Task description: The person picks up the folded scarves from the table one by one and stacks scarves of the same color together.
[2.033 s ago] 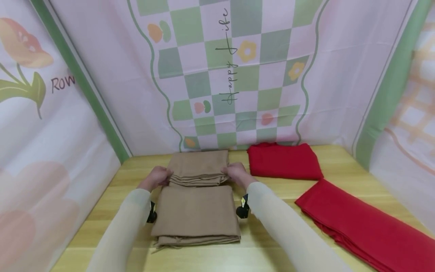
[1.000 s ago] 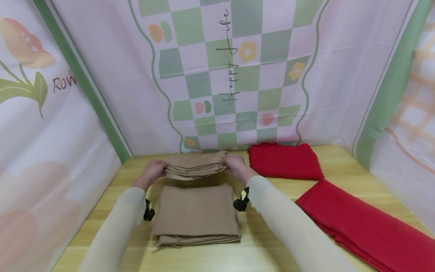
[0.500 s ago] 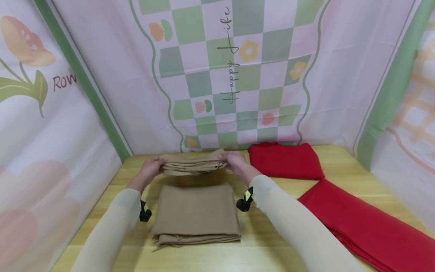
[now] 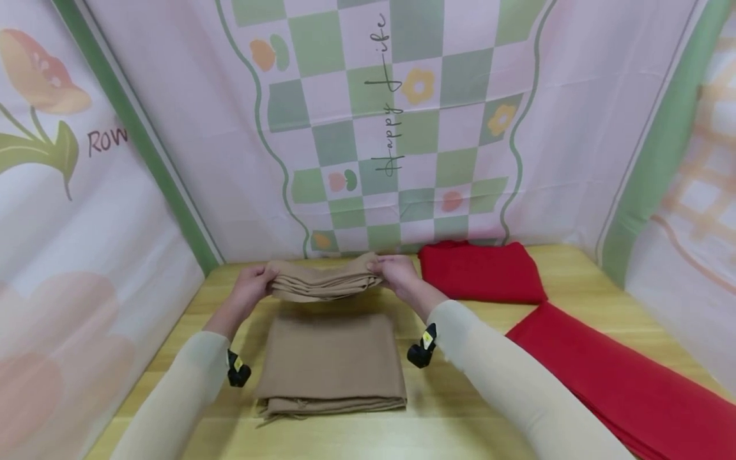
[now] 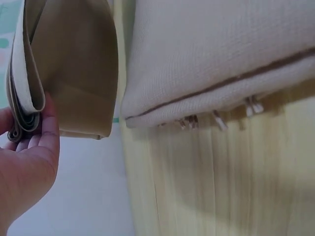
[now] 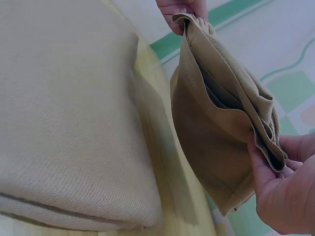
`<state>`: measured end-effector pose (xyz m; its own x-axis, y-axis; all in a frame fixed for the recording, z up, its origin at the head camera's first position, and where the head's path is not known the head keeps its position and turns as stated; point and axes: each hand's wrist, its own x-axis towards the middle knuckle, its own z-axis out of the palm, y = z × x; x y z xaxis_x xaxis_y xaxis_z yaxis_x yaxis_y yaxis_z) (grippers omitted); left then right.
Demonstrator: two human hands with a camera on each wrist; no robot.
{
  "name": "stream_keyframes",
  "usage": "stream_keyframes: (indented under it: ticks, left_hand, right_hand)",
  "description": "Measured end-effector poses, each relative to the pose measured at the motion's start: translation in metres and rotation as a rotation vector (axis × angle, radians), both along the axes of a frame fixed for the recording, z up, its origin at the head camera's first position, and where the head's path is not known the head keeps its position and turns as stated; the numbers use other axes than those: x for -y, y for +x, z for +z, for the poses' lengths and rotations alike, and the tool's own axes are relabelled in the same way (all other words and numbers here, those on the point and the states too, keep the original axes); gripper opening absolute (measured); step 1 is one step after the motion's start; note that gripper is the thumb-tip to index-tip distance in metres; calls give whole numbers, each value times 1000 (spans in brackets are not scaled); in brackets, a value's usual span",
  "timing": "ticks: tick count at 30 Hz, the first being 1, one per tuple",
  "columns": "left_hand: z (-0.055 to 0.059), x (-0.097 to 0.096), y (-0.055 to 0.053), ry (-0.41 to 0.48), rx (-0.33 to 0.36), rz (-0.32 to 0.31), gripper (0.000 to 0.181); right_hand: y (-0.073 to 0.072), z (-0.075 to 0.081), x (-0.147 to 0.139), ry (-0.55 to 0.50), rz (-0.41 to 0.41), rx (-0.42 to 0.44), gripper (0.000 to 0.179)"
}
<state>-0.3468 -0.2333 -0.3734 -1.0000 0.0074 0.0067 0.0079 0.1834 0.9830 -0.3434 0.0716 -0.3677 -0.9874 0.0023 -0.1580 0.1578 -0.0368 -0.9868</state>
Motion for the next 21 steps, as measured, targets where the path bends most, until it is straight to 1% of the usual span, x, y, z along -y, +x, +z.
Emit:
stream_keyframes:
  ticks: [4,8,11,21]
  left_hand:
    - [1,-2,6,13,-18,11,29]
    - [4,-3,12,25,-16,6,28]
    - [7,-3,16,12,-13,3,29]
    - [12,-5,25,1,-25,21,28]
  right_hand:
    - [5,2,-1,25,17,-11,43]
    - [10,5,-2,13,34,-24,45]
    - [14,8,-2,9,44,-39,46]
    - [23,15,-2,44,60,-90,43]
